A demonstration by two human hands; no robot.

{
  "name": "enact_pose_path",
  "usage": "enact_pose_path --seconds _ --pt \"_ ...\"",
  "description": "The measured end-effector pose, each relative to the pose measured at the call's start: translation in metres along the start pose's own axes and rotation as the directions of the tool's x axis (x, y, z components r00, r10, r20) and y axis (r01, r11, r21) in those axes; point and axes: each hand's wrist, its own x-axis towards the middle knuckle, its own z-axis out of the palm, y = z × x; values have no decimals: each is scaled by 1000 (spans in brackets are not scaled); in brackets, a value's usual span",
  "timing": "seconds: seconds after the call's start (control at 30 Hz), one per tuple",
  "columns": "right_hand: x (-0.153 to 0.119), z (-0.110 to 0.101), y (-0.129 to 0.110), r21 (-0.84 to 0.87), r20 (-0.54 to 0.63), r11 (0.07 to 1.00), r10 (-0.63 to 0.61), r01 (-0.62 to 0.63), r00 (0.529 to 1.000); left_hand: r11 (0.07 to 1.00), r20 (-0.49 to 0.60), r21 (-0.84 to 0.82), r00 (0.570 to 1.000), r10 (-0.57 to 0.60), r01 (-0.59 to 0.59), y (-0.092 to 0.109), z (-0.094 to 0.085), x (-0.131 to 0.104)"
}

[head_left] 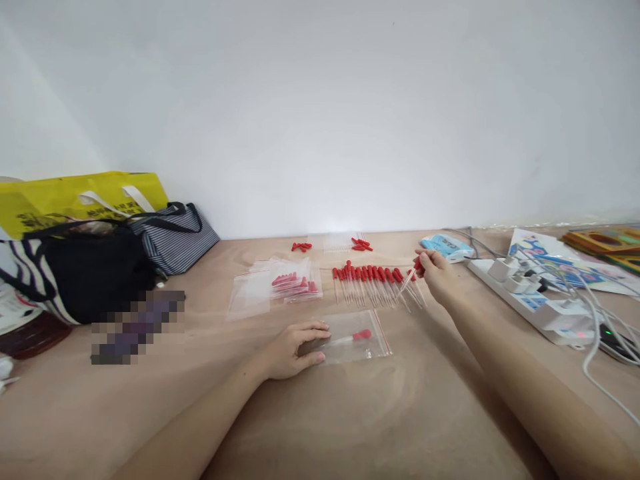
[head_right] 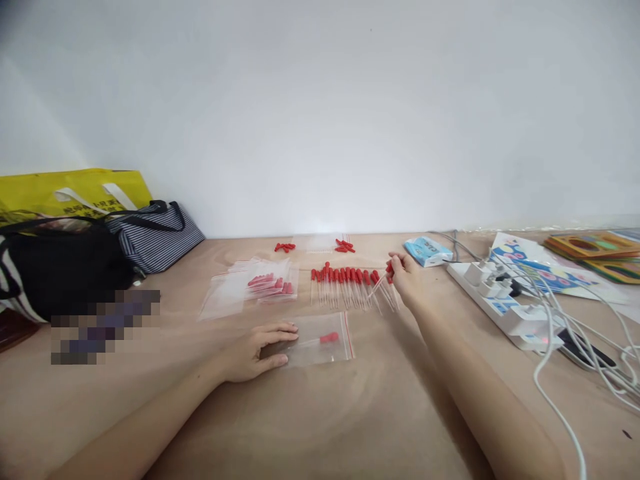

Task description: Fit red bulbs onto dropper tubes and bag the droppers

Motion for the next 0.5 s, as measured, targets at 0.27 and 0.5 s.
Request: enact_pose_path --seconds 0.27,0.5 --pt "-65 13 18 195 -21 973 127 -121 992 1000 3 27 1000 -15 15 3 -1 1" --pt "-82 27 4 332 86 922 181 -200 980 997 -1 67 999 -48 48 3 -1 1"
